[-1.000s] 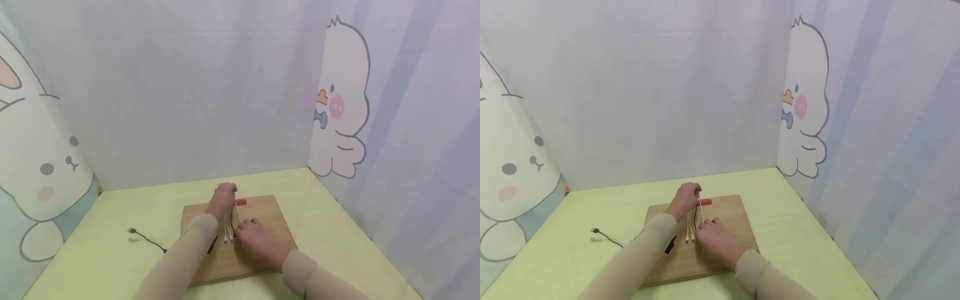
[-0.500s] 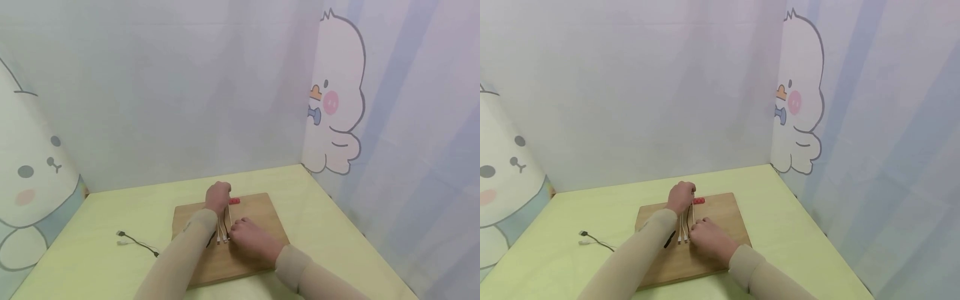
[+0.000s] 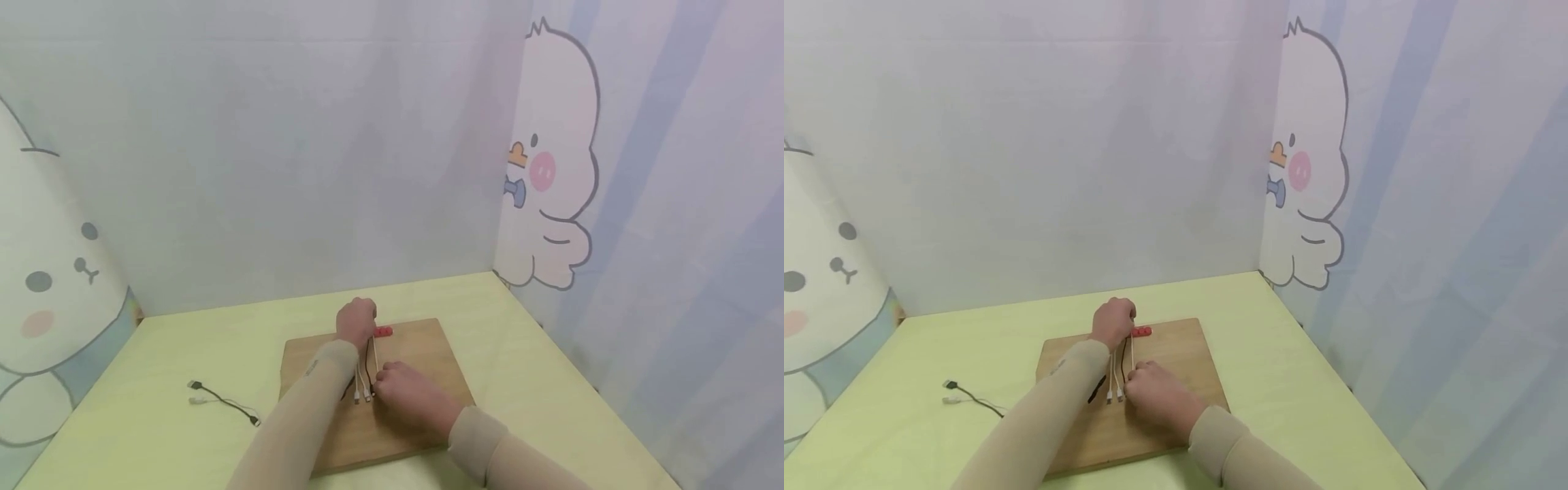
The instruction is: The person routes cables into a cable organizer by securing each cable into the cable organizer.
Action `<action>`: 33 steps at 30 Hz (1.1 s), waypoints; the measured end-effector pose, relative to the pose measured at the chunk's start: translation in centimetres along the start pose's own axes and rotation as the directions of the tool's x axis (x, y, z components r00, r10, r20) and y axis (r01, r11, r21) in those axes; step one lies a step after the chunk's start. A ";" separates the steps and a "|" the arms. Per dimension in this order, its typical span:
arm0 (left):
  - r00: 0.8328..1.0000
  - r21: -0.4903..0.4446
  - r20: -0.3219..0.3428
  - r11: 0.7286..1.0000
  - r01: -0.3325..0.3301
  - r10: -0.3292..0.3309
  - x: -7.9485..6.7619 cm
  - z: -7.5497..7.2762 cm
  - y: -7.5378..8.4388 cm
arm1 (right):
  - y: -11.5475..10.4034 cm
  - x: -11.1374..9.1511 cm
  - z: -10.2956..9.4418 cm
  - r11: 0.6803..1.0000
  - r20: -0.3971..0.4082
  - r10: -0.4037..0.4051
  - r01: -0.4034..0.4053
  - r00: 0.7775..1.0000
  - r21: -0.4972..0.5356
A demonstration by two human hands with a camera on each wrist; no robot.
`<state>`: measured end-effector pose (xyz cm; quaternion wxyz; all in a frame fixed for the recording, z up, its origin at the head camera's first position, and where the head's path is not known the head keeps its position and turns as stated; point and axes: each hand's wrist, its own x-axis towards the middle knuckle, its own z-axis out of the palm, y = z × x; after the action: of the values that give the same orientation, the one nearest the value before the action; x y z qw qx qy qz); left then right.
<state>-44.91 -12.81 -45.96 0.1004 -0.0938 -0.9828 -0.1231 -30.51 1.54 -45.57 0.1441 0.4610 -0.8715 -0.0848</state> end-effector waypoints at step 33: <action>0.987 -0.031 0.144 0.998 -0.060 0.064 -4.6 -2.9 -3.1 | 1.2 -0.2 0.9 0.994 0.005 0.103 -0.103 0.995 -0.032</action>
<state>-40.64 -17.23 -44.94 0.0311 -0.1344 -0.9824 -0.1259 -31.62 2.42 -46.10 0.1529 0.4127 -0.8932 -0.0925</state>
